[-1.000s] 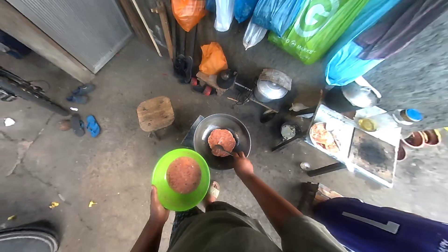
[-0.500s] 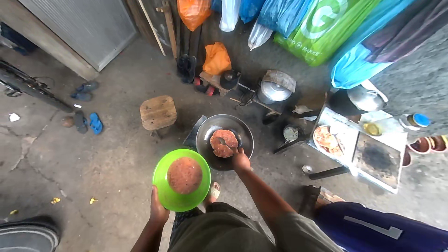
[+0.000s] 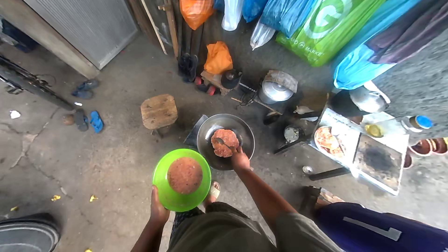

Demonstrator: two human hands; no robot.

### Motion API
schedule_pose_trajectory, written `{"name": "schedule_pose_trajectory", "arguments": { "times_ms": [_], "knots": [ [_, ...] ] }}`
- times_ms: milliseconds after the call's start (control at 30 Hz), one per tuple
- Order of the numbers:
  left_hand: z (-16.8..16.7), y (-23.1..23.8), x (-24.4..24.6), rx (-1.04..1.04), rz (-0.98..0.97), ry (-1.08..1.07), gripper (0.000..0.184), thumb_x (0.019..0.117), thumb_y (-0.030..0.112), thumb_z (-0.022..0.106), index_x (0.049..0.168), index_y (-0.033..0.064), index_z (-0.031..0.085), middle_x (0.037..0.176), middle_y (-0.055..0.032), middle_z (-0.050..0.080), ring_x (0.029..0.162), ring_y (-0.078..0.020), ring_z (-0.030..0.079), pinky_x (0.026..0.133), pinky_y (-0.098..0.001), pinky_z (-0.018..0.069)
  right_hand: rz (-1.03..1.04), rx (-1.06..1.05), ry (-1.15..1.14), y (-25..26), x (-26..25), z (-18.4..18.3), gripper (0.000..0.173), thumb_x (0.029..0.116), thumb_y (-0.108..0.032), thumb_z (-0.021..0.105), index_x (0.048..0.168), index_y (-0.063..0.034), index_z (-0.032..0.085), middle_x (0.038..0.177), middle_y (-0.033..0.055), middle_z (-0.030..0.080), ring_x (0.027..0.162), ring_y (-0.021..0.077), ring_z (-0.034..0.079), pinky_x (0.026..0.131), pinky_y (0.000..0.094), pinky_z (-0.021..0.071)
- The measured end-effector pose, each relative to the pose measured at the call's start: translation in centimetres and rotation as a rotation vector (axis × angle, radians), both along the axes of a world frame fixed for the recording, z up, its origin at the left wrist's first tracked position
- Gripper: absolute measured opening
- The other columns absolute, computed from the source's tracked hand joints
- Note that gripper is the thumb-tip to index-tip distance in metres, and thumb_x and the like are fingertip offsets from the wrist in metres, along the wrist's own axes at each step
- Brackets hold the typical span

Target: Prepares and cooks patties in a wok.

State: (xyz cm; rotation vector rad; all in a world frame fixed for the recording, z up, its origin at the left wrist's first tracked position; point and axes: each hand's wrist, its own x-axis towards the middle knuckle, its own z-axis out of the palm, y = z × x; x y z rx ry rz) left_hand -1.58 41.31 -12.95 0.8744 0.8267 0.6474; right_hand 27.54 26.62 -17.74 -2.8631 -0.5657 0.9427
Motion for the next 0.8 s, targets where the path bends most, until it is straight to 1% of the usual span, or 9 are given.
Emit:
{"name": "schedule_pose_trajectory", "arguments": {
  "times_ms": [100,200,267,333,467,633,667,767,800],
  "knots": [
    [-0.1,0.1,-0.1,-0.007,0.001,-0.010,0.071,0.0990,0.065,0.042,0.137,0.0053,0.046,0.113,-0.0042,0.073,0.104,-0.0139,0.071,0.089,-0.0354,0.0611,0.003,-0.002,-0.017,-0.4,-0.1,0.1,0.053,0.1019,0.002,0.044,0.150,-0.0177,0.053,0.155,0.0199,0.046,0.128,0.0406,0.059,0.100,0.0538,0.0527],
    [-0.1,0.1,-0.2,-0.008,0.003,-0.003,0.068,0.1007,0.063,0.038,0.137,0.0052,0.046,0.113,-0.0039,0.073,0.104,-0.0135,0.071,0.089,-0.0347,0.0610,-0.038,0.018,-0.046,-0.6,0.1,-0.4,0.051,0.1029,0.000,0.043,0.150,-0.0168,0.054,0.153,0.0188,0.049,0.128,0.0398,0.060,0.101,0.0524,0.0527],
    [-0.1,0.1,-0.2,-0.009,0.003,-0.001,0.069,0.1000,0.064,0.040,0.137,0.0055,0.046,0.113,-0.0037,0.073,0.103,-0.0137,0.072,0.089,-0.0347,0.0609,-0.039,0.007,-0.032,-0.7,0.2,-0.5,0.051,0.1028,0.000,0.043,0.150,-0.0166,0.053,0.154,0.0194,0.048,0.129,0.0397,0.059,0.101,0.0527,0.0526],
    [-0.2,0.1,-0.2,-0.009,-0.003,-0.005,0.069,0.1006,0.063,0.039,0.137,0.0056,0.045,0.114,-0.0038,0.073,0.104,-0.0138,0.071,0.089,-0.0350,0.0609,-0.024,-0.010,-0.001,-0.6,-0.2,-0.3,0.052,0.1027,0.001,0.043,0.151,-0.0179,0.053,0.155,0.0200,0.047,0.129,0.0400,0.059,0.101,0.0532,0.0526],
    [-0.1,0.2,0.0,-0.014,-0.001,-0.019,0.071,0.0991,0.065,0.041,0.138,0.0055,0.045,0.114,-0.0043,0.073,0.104,-0.0143,0.071,0.090,-0.0354,0.0607,-0.027,0.003,-0.001,-0.6,-0.6,-0.2,0.052,0.1028,0.001,0.042,0.150,-0.0178,0.053,0.154,0.0193,0.048,0.127,0.0401,0.060,0.100,0.0529,0.0531],
    [0.0,0.2,0.1,-0.017,-0.002,-0.015,0.066,0.1019,0.062,0.037,0.137,0.0057,0.045,0.113,-0.0039,0.073,0.104,-0.0137,0.071,0.089,-0.0345,0.0610,-0.027,-0.017,0.021,-0.7,-0.6,-0.2,0.052,0.1022,0.001,0.043,0.150,-0.0182,0.053,0.156,0.0186,0.045,0.125,0.0405,0.061,0.099,0.0534,0.0535],
    [0.1,0.2,0.1,-0.014,0.000,-0.010,0.065,0.1023,0.061,0.036,0.136,0.0060,0.046,0.113,-0.0033,0.073,0.103,-0.0134,0.072,0.089,-0.0343,0.0611,-0.015,-0.011,0.020,-0.7,-0.8,-0.2,0.052,0.1019,0.001,0.044,0.150,-0.0184,0.053,0.156,0.0185,0.045,0.125,0.0403,0.062,0.099,0.0534,0.0537],
    [0.1,0.2,0.1,-0.007,0.002,-0.013,0.069,0.1003,0.064,0.040,0.136,0.0058,0.047,0.113,-0.0032,0.073,0.104,-0.0136,0.072,0.090,-0.0347,0.0609,0.006,0.002,0.013,-1.1,-1.2,-0.5,0.051,0.1022,0.000,0.044,0.149,-0.0180,0.054,0.154,0.0183,0.048,0.124,0.0395,0.063,0.098,0.0534,0.0544],
    [0.0,0.2,0.2,-0.007,0.002,-0.010,0.068,0.1012,0.063,0.038,0.136,0.0055,0.046,0.113,-0.0032,0.073,0.104,-0.0133,0.071,0.090,-0.0345,0.0608,0.007,0.000,0.014,-1.2,-1.3,-0.5,0.051,0.1024,0.000,0.044,0.149,-0.0176,0.054,0.154,0.0186,0.048,0.124,0.0397,0.063,0.097,0.0534,0.0544]
  ]
}}
